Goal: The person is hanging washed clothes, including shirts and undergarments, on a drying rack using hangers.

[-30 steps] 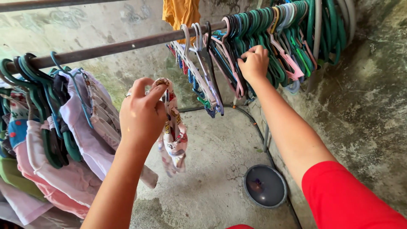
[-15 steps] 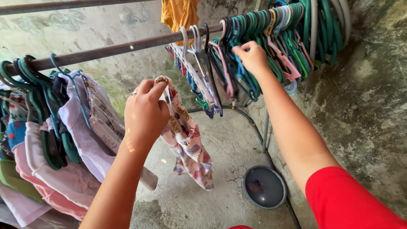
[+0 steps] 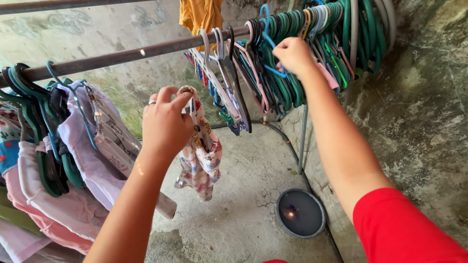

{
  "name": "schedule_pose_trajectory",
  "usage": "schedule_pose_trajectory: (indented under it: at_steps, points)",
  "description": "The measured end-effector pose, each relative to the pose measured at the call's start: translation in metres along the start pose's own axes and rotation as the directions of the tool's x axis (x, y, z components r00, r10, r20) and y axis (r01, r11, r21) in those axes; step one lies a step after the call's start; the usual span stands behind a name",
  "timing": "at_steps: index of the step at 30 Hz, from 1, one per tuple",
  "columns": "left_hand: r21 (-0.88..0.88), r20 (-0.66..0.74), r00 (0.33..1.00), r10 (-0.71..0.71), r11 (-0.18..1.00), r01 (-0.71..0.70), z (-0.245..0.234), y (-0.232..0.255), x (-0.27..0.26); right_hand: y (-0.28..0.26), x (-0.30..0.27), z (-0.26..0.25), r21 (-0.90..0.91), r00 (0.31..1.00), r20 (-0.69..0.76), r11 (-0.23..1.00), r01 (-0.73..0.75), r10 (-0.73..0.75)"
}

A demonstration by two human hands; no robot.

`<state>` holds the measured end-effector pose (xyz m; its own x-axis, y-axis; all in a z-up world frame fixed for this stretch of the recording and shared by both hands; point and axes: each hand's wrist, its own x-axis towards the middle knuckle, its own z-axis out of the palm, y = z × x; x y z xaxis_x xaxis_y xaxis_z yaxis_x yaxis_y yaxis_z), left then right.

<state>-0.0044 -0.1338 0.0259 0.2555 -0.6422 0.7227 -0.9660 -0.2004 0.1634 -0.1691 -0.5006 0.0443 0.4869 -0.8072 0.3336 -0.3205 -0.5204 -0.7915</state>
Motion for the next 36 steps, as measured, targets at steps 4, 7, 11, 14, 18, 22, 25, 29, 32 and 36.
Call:
schedule_pose_trajectory:
  at_steps: [4,7,11,14,18,22,25,29,32,36]
  points:
    - [0.007,0.031,0.999,-0.028,1.0,0.027,0.005,-0.017,0.0,-0.037,-0.09,-0.069,-0.112,0.994,0.057,0.988,0.102,-0.096]
    - [0.036,0.088,0.994,-0.07,0.997,0.067,0.005,-0.03,0.003,-0.063,-0.177,-0.108,0.026,0.997,0.009,0.997,0.07,-0.07]
    - [0.041,0.187,0.977,-0.101,0.995,0.095,0.002,-0.033,0.006,-0.06,-0.23,-0.114,0.173,0.961,0.16,0.965,0.199,-0.227]
    - [0.01,0.274,0.96,-0.061,0.998,0.06,0.004,-0.027,0.01,-0.065,-0.233,-0.083,0.309,0.886,0.377,0.939,0.153,-0.269]
    - [-0.101,0.352,0.926,0.14,0.989,-0.11,-0.006,-0.002,0.008,-0.061,-0.219,-0.028,0.43,0.807,0.528,0.903,0.016,-0.265]
    - [-0.271,0.357,0.922,0.146,0.961,-0.048,-0.029,0.016,0.01,-0.026,-0.194,0.006,0.687,0.735,0.568,0.706,-0.176,-0.37]
    - [-0.375,0.206,0.973,0.102,0.927,-0.018,-0.035,0.019,0.009,-0.022,-0.198,0.052,0.874,0.743,0.486,0.259,-0.411,-0.461]
    - [-0.266,0.014,0.999,0.05,0.963,-0.045,-0.05,0.015,0.01,-0.041,-0.232,0.096,0.754,0.848,0.396,0.652,-0.08,-0.353]
    - [-0.156,-0.007,1.0,0.02,0.988,-0.021,-0.06,0.003,0.002,-0.078,-0.255,0.077,0.27,0.795,0.483,0.927,0.262,-0.366]
    - [-0.02,-0.06,0.998,-0.013,1.0,0.011,-0.071,-0.019,-0.013,-0.062,-0.244,0.043,0.015,0.837,0.373,0.904,0.427,-0.401]
